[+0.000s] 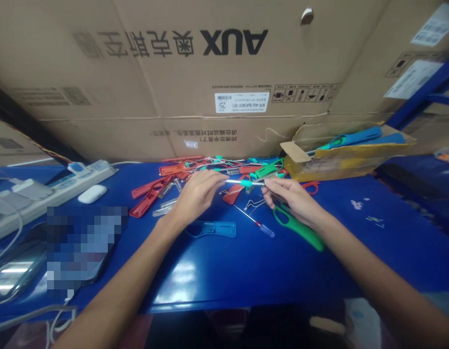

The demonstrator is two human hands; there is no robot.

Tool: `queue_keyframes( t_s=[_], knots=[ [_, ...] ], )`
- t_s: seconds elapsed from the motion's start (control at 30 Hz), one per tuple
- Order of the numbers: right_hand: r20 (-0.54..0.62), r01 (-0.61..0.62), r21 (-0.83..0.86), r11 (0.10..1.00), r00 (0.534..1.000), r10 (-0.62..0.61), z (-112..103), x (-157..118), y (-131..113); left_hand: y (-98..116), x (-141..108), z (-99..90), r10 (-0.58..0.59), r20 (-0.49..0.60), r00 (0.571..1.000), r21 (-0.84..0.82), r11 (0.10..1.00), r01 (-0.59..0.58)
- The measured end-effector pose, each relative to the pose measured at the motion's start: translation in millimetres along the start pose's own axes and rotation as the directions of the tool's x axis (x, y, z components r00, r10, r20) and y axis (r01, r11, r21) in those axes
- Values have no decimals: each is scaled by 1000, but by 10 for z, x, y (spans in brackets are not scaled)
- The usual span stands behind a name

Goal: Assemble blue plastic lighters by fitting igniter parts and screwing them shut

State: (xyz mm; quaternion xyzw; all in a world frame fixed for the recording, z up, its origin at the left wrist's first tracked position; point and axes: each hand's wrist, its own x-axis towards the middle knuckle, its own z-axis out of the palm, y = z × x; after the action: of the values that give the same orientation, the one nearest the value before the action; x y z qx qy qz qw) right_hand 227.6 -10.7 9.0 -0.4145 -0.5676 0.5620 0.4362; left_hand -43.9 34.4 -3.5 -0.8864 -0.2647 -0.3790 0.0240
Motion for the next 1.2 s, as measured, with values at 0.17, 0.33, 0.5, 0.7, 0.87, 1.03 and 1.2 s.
queue_keyframes(
  t_s=[0.17,0.33,0.5,0.7,0.87,1.03,1.2],
  knots=[
    [12,-48,0,999,999,48,20,-10,-10,2,6,3,-16,7,1000,-7,1000,16],
    [-5,-59,-20,998,998,59,34,-4,11,28,14,-14,-22,14,1000,-9,1000,22],
    [17,-52,-44,998,998,53,60,-12,22,99,28,-1,-13,30,999,-14,1000,13],
    [64,-34,-125,992,997,42,152,-63,-6,255,43,39,7,105,994,-89,996,3],
    [99,38,-191,981,995,-19,158,-64,-31,392,64,-28,-27,239,971,-72,996,46],
    [123,82,-242,967,991,-53,159,-69,-9,412,84,3,-24,227,974,18,1000,20],
    [109,94,-306,947,992,-63,201,-71,36,412,88,24,6,269,963,29,999,-14]
  ],
)
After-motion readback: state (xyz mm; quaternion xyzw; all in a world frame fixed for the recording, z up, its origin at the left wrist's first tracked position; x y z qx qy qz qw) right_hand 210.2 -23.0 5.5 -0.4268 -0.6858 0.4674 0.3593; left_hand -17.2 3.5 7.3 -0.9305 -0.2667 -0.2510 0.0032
